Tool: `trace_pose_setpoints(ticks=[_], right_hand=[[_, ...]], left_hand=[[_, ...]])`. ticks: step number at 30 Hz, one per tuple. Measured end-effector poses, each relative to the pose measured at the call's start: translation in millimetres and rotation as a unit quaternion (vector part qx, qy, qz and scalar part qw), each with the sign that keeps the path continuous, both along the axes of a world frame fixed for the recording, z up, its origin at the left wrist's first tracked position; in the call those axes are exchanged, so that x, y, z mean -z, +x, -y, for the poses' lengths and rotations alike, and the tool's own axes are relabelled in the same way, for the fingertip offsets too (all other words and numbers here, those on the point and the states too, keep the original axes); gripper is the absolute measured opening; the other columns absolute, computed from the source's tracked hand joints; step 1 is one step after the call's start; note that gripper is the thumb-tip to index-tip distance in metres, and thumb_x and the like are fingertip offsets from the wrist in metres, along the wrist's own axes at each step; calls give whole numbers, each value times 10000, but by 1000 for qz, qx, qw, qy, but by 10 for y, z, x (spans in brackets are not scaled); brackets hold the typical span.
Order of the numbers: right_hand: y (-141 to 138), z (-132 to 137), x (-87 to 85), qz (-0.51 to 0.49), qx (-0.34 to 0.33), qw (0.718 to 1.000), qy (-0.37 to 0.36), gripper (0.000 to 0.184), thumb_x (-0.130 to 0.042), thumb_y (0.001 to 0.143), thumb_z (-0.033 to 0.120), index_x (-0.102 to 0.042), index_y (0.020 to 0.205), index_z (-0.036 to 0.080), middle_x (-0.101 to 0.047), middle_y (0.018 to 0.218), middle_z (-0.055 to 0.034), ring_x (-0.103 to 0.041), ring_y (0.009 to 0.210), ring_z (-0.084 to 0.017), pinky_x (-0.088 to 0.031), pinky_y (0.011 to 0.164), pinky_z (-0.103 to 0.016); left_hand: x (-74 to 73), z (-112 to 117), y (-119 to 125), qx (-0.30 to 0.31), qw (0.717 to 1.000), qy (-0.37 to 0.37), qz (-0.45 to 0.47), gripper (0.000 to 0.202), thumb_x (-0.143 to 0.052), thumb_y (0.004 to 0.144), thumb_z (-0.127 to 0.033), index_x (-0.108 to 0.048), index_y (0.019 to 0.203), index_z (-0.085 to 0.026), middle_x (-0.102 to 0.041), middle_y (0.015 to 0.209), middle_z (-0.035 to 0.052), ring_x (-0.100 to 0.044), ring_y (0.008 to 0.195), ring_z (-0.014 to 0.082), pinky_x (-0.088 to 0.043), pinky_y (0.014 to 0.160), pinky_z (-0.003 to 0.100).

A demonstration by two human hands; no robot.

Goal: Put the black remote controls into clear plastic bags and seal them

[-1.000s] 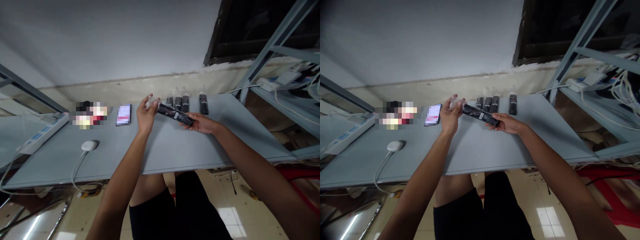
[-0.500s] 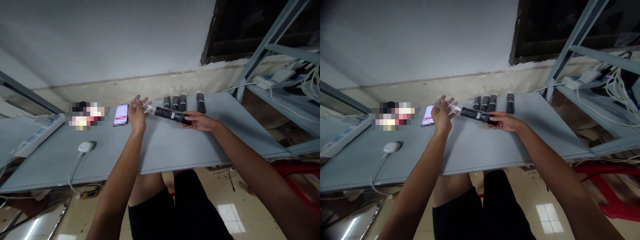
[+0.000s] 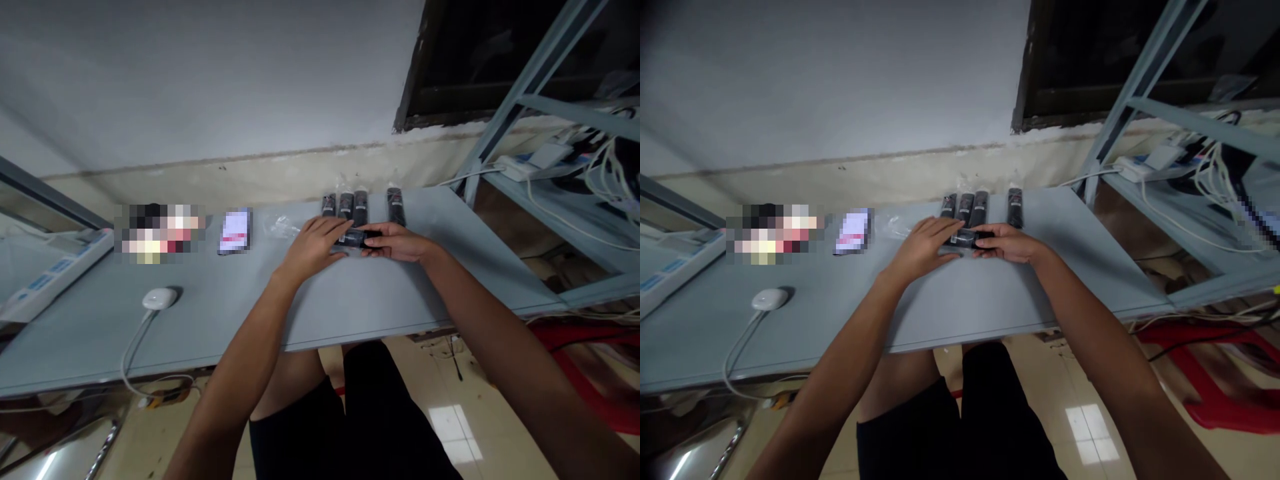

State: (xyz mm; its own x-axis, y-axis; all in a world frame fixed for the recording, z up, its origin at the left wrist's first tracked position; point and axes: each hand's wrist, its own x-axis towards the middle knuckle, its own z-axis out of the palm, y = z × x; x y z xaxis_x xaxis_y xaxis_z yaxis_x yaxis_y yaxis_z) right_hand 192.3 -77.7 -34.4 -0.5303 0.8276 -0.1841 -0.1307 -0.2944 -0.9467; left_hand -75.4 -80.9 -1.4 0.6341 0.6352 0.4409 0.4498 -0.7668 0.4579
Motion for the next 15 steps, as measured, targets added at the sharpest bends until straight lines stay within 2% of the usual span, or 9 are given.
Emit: trace_pose_setpoints(ticks=[3,5,9,12,15], right_hand=[[18,17,-56,3,-1,1000,-7,493,-815,854,169,-683,1329,162,-807,974,-87,-801,843,-171,-659,702,-223],[44,15,-90,13,26,1000,1,449,-836,835,182,-704,1263,150,-804,957,-93,-799,813,-174,-661,684,-225],[137,-51,-102,32,163,983,72,333,-904,762,294,-710,1004,171,-757,814,-35,-745,677,-137,-595,569,-192],[191,-137,-75,45,299,939,166,339,-871,777,452,-650,864,210,-648,677,21,-656,583,-122,-515,506,-214],[163,-185,-62,69,402,871,274,400,-773,835,598,-619,828,229,-570,648,39,-589,569,-129,-490,528,-253]], left_hand=[[95,-61,-47,-23,999,-14,-45,526,-745,884,-241,-656,1401,-284,-679,1387,124,-616,1293,327,-407,1151,518],[102,-92,-104,-43,998,-16,-45,510,-749,872,-249,-674,1375,-290,-693,1359,115,-630,1261,318,-432,1128,493],[73,-135,-224,-76,996,-23,-28,554,-777,822,-232,-683,1364,-295,-716,1311,94,-660,1201,303,-476,1085,446],[65,-143,-294,-103,993,-27,-54,524,-719,858,-209,-679,1374,-285,-735,1266,87,-690,1148,294,-514,1030,422],[57,-121,-310,-108,988,-25,-106,501,-672,904,-232,-656,1403,-274,-740,1266,79,-702,1136,281,-540,1003,406]])
